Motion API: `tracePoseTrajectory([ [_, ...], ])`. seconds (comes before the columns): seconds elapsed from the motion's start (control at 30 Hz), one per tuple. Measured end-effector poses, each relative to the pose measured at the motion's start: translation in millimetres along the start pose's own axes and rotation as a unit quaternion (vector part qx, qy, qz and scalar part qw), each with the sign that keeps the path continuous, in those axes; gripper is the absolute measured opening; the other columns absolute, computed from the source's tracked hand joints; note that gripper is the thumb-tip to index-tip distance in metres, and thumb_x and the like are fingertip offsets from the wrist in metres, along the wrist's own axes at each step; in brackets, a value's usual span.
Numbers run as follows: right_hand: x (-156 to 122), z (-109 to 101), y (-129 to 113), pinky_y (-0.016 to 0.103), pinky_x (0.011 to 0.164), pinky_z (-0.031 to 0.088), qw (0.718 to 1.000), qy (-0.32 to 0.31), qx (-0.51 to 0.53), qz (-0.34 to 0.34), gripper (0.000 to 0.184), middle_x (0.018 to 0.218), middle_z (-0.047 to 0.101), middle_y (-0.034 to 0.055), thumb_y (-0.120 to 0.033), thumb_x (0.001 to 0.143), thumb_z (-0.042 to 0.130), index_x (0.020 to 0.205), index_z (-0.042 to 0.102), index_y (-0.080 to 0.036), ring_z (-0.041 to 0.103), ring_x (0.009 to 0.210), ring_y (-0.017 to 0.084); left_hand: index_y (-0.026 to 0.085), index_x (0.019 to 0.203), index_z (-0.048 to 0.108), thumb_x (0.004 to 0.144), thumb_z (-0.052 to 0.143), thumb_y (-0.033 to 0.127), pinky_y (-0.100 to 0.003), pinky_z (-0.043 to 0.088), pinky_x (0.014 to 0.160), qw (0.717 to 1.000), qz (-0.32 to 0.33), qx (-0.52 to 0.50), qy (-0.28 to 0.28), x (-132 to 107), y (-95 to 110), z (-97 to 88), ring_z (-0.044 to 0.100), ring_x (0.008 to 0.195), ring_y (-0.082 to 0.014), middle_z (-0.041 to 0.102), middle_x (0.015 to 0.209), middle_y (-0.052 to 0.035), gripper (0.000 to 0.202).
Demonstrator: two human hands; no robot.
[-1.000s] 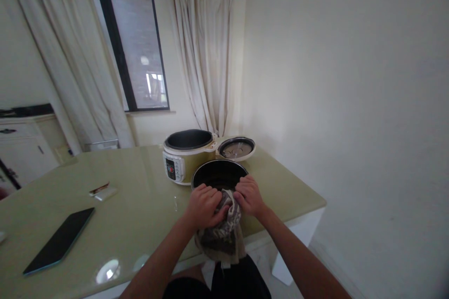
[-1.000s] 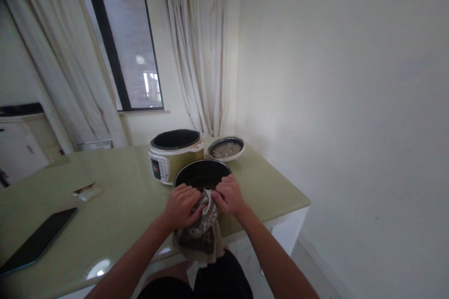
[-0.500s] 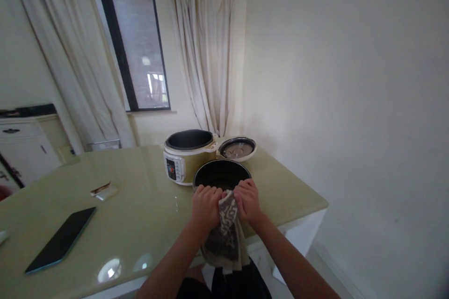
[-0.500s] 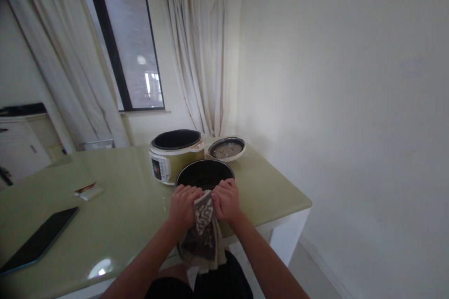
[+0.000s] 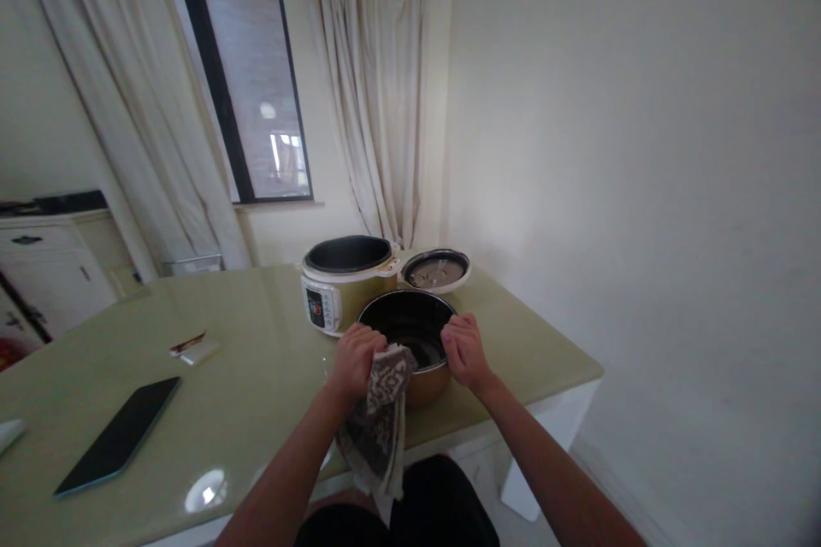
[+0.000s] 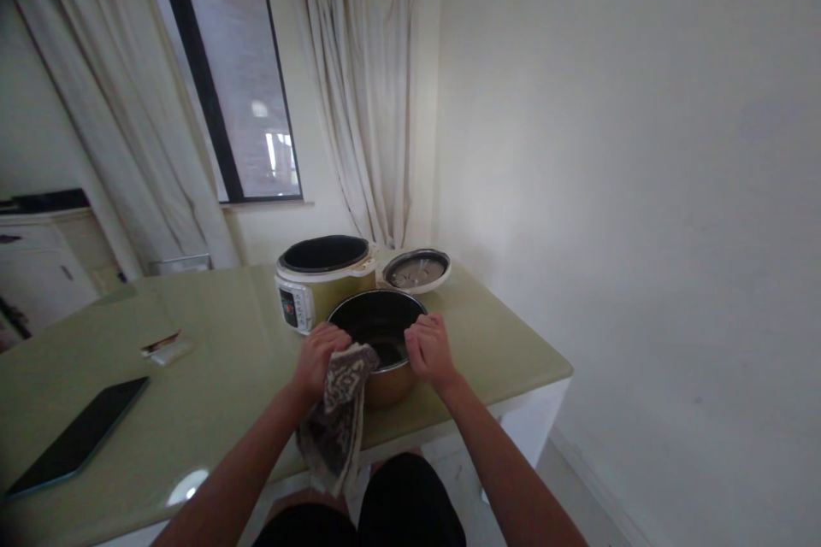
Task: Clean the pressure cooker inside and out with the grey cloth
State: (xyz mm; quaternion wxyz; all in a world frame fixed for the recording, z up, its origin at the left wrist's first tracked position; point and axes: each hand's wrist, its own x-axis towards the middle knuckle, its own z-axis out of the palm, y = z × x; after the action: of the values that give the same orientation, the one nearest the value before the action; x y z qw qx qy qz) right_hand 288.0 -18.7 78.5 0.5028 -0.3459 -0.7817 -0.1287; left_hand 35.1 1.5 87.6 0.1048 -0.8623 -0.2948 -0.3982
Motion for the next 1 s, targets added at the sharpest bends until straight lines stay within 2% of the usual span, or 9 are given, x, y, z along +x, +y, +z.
tracePoseTrajectory([
  [0.13, -8, 7, -27, 0.039, 0.076, 0.028, 0.999, 0.014, -0.04, 0.013, 0.048, 0.06, 0.05, -0.0002, -0.026, 0.113, 0.033, 0.067, 0.046, -0.022, 0.043, 0.066, 0.017, 0.024, 0.071, 0.055, 0.101, 0.047, 0.026, -0.041, 0.028, 0.069, 0.994, -0.055, 0.091, -0.011, 3, 45, 8.4, 0.054, 0.065, -0.0227, 0.063, 0.066, -0.0052, 0.031],
  [0.2, -9, 8, -30, 0.039, 0.076, 0.028, 0.999, 0.015, -0.029, 0.007, 0.049, 0.059, 0.048, -0.0006, -0.027, 0.113, 0.031, 0.066, 0.044, -0.022, 0.042, 0.065, 0.017, 0.024, 0.073, 0.056, 0.102, 0.047, 0.028, -0.042, 0.029, 0.07, 0.994, -0.037, 0.106, -0.017, 3, 53, 6.3, 0.054, 0.067, -0.0227, 0.064, 0.069, -0.0054, 0.031],
  [0.33, -5, 3, -8, 0.04, 0.078, 0.03, 1.0, -0.019, -0.004, -0.012, 0.052, 0.057, 0.046, -0.0012, -0.041, 0.112, 0.032, 0.063, 0.041, -0.023, 0.043, 0.064, 0.017, 0.024, 0.074, 0.054, 0.104, 0.041, 0.032, -0.04, 0.032, 0.07, 0.997, 0.059, 0.038, -0.041, 4, 22, -4.2, 0.054, 0.067, -0.0213, 0.061, 0.07, -0.0039, 0.034],
  [0.43, 0, -4, 16, 0.04, 0.078, 0.031, 0.998, -0.046, 0.034, 0.008, 0.056, 0.054, 0.044, -0.0021, -0.043, 0.112, 0.033, 0.06, 0.037, -0.023, 0.043, 0.062, 0.016, 0.024, 0.07, 0.049, 0.103, 0.035, 0.03, -0.038, 0.036, 0.071, 0.997, 0.052, -0.047, -0.042, 5, -9, -6.7, 0.055, 0.068, -0.0207, 0.06, 0.069, -0.0038, 0.036],
  [0.5, 3, -7, 27, 0.039, 0.077, 0.032, 0.997, -0.051, 0.05, 0.019, 0.056, 0.052, 0.043, -0.0027, -0.042, 0.112, 0.035, 0.059, 0.036, -0.023, 0.043, 0.06, 0.016, 0.025, 0.069, 0.048, 0.102, 0.036, 0.03, -0.038, 0.036, 0.071, 0.998, 0.023, -0.057, -0.029, 6, -16, -3.8, 0.055, 0.068, -0.021, 0.061, 0.068, -0.0039, 0.036],
  [0.6, 4, -7, 26, 0.038, 0.076, 0.032, 0.998, -0.03, 0.045, 0.023, 0.054, 0.054, 0.044, -0.0023, -0.036, 0.113, 0.035, 0.06, 0.037, -0.023, 0.044, 0.061, 0.016, 0.025, 0.068, 0.048, 0.102, 0.039, 0.027, -0.039, 0.034, 0.07, 1.0, -0.019, -0.004, -0.009, 7, -1, 4.7, 0.054, 0.066, -0.0216, 0.061, 0.065, -0.0043, 0.036],
  [0.8, -8, 4, -17, 0.039, 0.076, 0.029, 1.0, -0.007, -0.023, 0.001, 0.049, 0.059, 0.05, -0.0006, -0.022, 0.112, 0.035, 0.065, 0.046, -0.022, 0.042, 0.064, 0.017, 0.024, 0.07, 0.053, 0.103, 0.044, 0.025, -0.042, 0.028, 0.07, 0.991, -0.068, 0.116, 0.004, 7, 55, 14.4, 0.055, 0.066, -0.0231, 0.063, 0.066, -0.0056, 0.035],
  [0.9, -9, 5, -22, 0.04, 0.078, 0.029, 1.0, -0.008, -0.029, 0.005, 0.049, 0.058, 0.049, -0.0013, -0.021, 0.113, 0.036, 0.065, 0.046, -0.022, 0.042, 0.064, 0.016, 0.024, 0.072, 0.054, 0.104, 0.045, 0.03, -0.042, 0.028, 0.07, 0.996, -0.017, 0.092, -0.008, 6, 51, 7.3, 0.055, 0.068, -0.0224, 0.063, 0.069, -0.0047, 0.034],
  [1.0, -3, 0, -4, 0.039, 0.079, 0.03, 1.0, -0.019, 0.003, -0.01, 0.05, 0.055, 0.047, -0.0029, -0.029, 0.112, 0.044, 0.062, 0.044, -0.021, 0.044, 0.063, 0.015, 0.024, 0.073, 0.052, 0.105, 0.04, 0.033, -0.04, 0.031, 0.07, 0.998, 0.051, 0.019, -0.041, 5, 20, -2.9, 0.054, 0.067, -0.021, 0.061, 0.069, -0.0033, 0.035],
])
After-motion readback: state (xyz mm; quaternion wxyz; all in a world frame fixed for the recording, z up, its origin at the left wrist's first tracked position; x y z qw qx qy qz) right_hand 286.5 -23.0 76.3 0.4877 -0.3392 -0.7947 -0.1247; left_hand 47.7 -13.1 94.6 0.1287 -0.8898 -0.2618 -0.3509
